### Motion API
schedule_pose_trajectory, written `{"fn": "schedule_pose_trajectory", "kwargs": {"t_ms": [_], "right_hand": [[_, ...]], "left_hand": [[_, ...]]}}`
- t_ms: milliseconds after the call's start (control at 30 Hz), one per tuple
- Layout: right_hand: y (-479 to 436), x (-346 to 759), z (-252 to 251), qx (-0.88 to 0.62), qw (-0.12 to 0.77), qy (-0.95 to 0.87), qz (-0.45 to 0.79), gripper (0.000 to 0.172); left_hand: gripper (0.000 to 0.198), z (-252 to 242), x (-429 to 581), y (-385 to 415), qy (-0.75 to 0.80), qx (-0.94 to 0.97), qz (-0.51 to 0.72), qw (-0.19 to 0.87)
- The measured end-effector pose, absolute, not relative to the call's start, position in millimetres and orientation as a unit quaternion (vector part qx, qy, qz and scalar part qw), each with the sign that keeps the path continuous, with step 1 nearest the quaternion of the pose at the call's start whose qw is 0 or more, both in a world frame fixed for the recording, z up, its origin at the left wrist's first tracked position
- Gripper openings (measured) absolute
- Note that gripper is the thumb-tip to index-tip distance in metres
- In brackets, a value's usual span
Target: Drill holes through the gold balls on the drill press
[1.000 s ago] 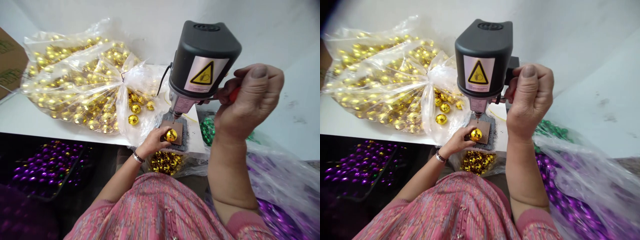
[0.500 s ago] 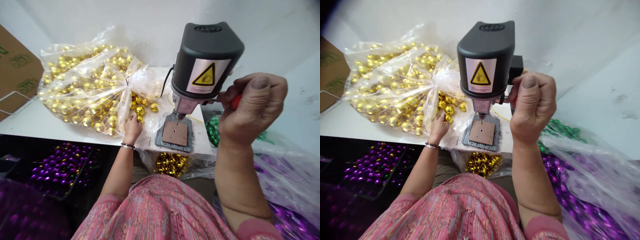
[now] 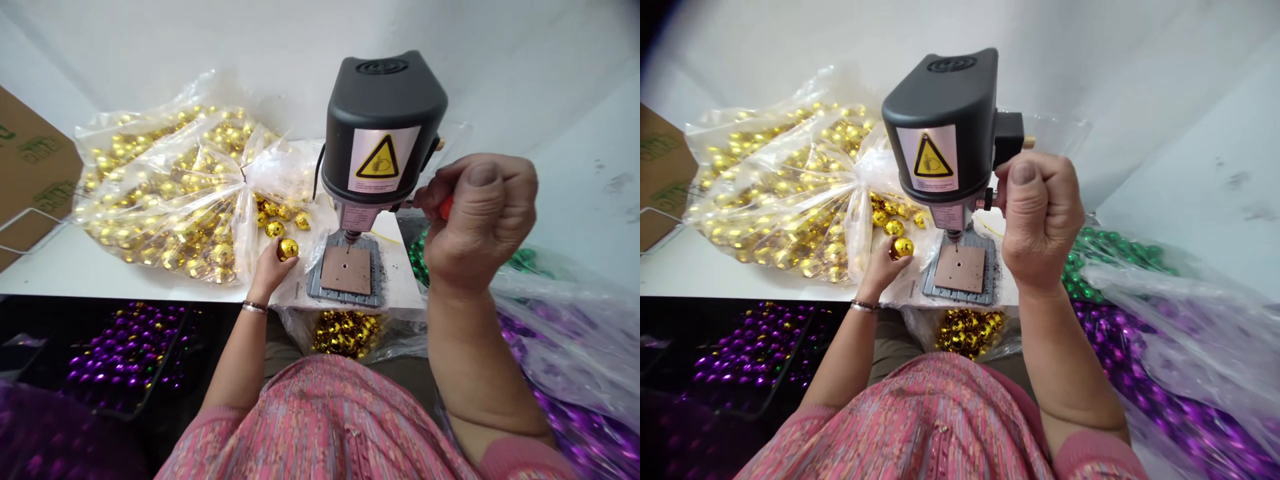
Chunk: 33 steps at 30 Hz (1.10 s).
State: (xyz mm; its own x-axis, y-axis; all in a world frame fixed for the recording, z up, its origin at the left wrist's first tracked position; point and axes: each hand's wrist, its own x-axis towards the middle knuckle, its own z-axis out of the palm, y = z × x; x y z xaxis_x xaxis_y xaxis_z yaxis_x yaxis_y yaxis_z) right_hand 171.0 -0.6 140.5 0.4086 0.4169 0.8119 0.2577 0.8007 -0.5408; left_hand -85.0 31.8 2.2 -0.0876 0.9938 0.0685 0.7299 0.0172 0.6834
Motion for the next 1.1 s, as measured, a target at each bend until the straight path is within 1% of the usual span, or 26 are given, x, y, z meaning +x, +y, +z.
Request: {"fn": "schedule_pose_trajectory", "kwargs": {"t_ms": [100,200,333,400,467,567,700,800,900,1000,1100], "right_hand": [[-1,171,141,-0.319,0.776,-0.542,0.043,0.027],[3,174,147,-0.325,0.774,-0.543,0.017,0.027],[20,182,162,-0.331,0.763,-0.556,0.012,0.03],[33,184,171,-0.331,0.766,-0.549,0.035,0.033],[46,185,178,-0.332,0.778,-0.531,0.06,0.034],[62,185,184,-0.341,0.791,-0.503,0.069,0.034],[70,183,185,-0.329,0.804,-0.49,0.065,0.035],[68,181,184,-0.304,0.817,-0.483,0.079,0.028],[65,179,184,-0.29,0.818,-0.487,0.101,0.024],[65,178,183,-0.28,0.822,-0.484,0.114,0.024],[65,178,182,-0.272,0.824,-0.482,0.12,0.025]], "left_hand": [[0.062,16,-79,24,0.584,0.614,0.386,0.364],[0.062,25,-68,14,0.492,0.61,0.409,0.468],[0.074,22,-49,4,0.45,0.596,0.399,0.531],[0.079,18,-42,2,0.445,0.57,0.41,0.557],[0.08,14,-36,-1,0.438,0.537,0.416,0.59],[0.073,10,-30,-2,0.428,0.48,0.41,0.647],[0.046,9,-23,2,0.444,0.354,0.414,0.712],[0.032,11,-21,5,0.451,0.233,0.433,0.745],[0.029,15,-20,6,0.437,0.186,0.437,0.764],[0.032,15,-16,5,0.453,0.235,0.441,0.738],[0.039,14,-10,6,0.491,0.384,0.442,0.645]]}}
